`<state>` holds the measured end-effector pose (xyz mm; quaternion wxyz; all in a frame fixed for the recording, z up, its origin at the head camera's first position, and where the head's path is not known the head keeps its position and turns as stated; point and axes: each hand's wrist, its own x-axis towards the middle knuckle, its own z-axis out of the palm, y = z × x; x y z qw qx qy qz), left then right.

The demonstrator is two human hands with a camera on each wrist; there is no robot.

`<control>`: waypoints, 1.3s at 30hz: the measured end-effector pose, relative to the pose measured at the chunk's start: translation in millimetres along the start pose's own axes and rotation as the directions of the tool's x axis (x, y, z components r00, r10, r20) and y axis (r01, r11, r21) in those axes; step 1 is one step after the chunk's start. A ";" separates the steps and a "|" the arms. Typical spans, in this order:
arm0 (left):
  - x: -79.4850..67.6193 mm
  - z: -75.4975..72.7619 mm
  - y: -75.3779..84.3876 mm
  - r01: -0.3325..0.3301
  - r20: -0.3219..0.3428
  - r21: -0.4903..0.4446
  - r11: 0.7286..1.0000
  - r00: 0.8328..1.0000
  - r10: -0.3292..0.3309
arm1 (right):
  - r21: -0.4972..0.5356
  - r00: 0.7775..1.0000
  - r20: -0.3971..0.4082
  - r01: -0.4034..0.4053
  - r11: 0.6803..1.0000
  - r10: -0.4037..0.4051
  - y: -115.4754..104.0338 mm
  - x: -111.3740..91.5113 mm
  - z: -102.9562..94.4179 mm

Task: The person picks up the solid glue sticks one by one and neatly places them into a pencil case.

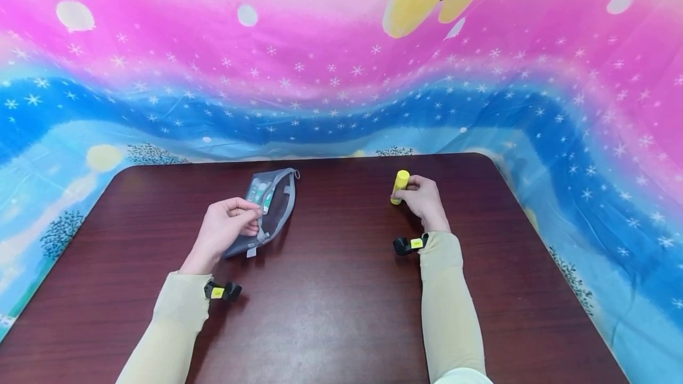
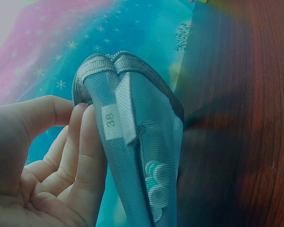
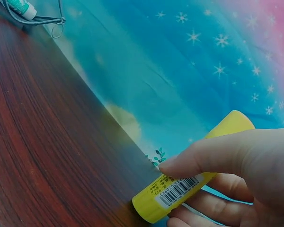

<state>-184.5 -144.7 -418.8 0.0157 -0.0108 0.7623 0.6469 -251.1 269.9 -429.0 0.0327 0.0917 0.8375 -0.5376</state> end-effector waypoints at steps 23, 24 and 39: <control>0.1 1.5 -0.5 -0.006 0.002 0.002 1.000 1.000 0.006 | 0.053 0.998 -0.059 0.012 0.999 -0.009 -7.4 -2.0 0.9; 0.1 1.7 -0.4 -0.005 0.001 0.001 1.000 1.000 0.005 | 0.057 0.998 -0.061 0.013 0.998 -0.009 -7.9 -1.9 0.9; 0.9 3.1 -1.6 -0.006 0.006 -0.002 1.000 1.000 0.006 | 0.057 0.994 -0.109 0.033 0.998 -0.027 -14.0 -2.5 0.3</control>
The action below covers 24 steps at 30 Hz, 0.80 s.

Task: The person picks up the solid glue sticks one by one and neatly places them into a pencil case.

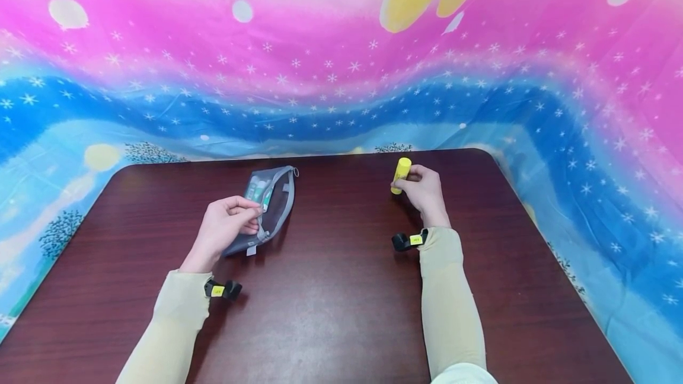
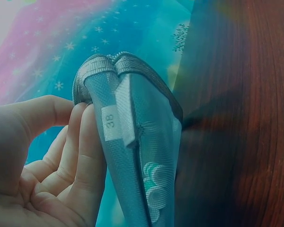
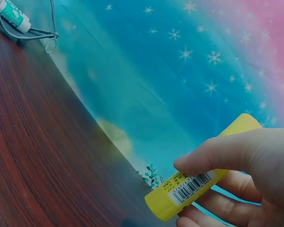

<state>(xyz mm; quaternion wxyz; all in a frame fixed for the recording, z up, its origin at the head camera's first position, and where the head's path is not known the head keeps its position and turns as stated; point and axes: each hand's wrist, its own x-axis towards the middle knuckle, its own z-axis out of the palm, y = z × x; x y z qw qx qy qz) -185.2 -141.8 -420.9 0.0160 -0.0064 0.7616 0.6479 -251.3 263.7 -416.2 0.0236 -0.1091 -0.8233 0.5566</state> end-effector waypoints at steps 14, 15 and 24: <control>-0.9 -1.3 0.2 0.000 0.000 0.005 1.000 1.000 0.000 | -0.005 1.000 -0.027 0.013 1.000 -0.013 -6.4 -5.5 -2.9; -0.9 -1.5 0.2 -0.001 0.000 0.003 1.000 1.000 0.001 | -0.007 0.999 -0.028 0.016 1.000 -0.017 -6.8 -5.6 -3.0; -0.2 -1.5 0.6 -0.009 -0.006 -0.001 1.000 1.000 0.009 | 0.013 0.998 -0.045 0.053 0.999 -0.052 -15.8 -8.7 -4.8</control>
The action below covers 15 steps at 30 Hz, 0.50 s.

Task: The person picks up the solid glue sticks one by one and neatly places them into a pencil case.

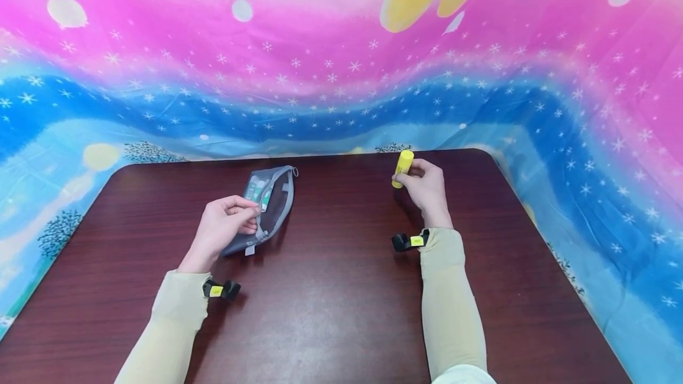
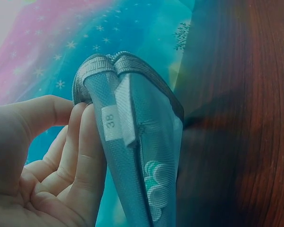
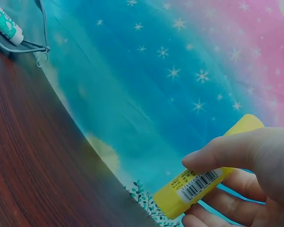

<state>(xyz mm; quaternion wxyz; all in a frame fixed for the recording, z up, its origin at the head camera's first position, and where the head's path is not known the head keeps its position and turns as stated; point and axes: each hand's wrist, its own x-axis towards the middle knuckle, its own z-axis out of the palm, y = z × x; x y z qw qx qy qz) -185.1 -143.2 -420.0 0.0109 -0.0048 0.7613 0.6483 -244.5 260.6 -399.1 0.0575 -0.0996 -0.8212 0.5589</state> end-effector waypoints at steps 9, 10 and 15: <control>0.3 -0.3 -0.3 0.000 0.002 0.011 1.000 1.000 0.000 | 0.015 1.000 -0.025 0.014 1.000 -0.014 -9.0 -5.4 -1.7; 0.3 -0.5 -0.4 0.001 0.002 0.013 1.000 1.000 -0.001 | 0.019 0.999 -0.030 0.020 1.000 -0.020 -9.5 -5.7 -1.8; 0.2 -0.9 -0.5 0.003 -0.003 0.004 1.000 1.000 -0.003 | 0.023 0.997 -0.064 0.054 0.998 -0.053 -13.0 -6.7 -1.4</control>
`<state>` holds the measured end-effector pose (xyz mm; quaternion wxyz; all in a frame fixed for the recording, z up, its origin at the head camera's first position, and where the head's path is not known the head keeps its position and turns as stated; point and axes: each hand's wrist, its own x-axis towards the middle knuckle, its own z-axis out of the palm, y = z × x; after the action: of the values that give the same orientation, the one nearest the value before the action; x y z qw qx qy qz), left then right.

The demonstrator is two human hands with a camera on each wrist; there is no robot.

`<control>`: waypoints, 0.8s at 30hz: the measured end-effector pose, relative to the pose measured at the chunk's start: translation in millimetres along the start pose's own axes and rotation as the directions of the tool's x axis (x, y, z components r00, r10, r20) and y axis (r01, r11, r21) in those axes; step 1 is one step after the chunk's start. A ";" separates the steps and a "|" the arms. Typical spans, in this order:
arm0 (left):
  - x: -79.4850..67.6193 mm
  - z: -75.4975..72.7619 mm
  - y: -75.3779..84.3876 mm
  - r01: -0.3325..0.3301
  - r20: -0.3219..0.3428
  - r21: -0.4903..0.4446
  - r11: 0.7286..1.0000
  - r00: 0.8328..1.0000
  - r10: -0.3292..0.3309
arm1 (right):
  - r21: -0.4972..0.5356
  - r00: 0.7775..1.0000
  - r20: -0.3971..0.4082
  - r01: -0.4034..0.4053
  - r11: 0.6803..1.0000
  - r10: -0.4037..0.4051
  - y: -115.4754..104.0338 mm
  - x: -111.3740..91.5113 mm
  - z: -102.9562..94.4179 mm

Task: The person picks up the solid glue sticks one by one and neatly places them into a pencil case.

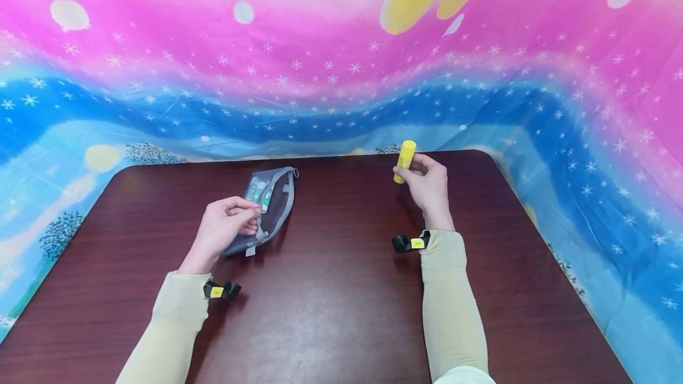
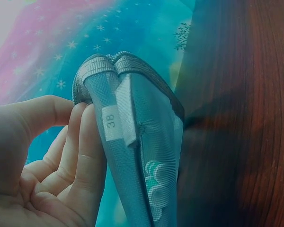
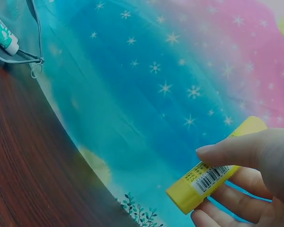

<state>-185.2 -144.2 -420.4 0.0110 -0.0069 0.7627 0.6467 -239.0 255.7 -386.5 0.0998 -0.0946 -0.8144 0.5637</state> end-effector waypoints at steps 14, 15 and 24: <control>0.3 1.0 0.6 0.003 0.001 -0.022 1.000 1.000 -0.003 | 0.104 0.996 -0.068 0.067 0.992 -0.060 -7.7 -3.2 0.5; 0.5 1.2 0.3 0.003 0.002 -0.024 1.000 1.000 -0.002 | 0.116 0.996 -0.068 0.065 0.991 -0.057 -8.0 -3.5 0.2; 0.3 1.1 0.8 0.001 0.000 -0.019 1.000 1.000 -0.001 | 0.149 0.995 -0.076 0.071 0.986 -0.060 -10.7 -4.9 0.2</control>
<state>-185.6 -143.0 -419.7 0.0111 -0.0074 0.7564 0.6540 -234.8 250.6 -376.8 0.1540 -0.0798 -0.7680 0.6165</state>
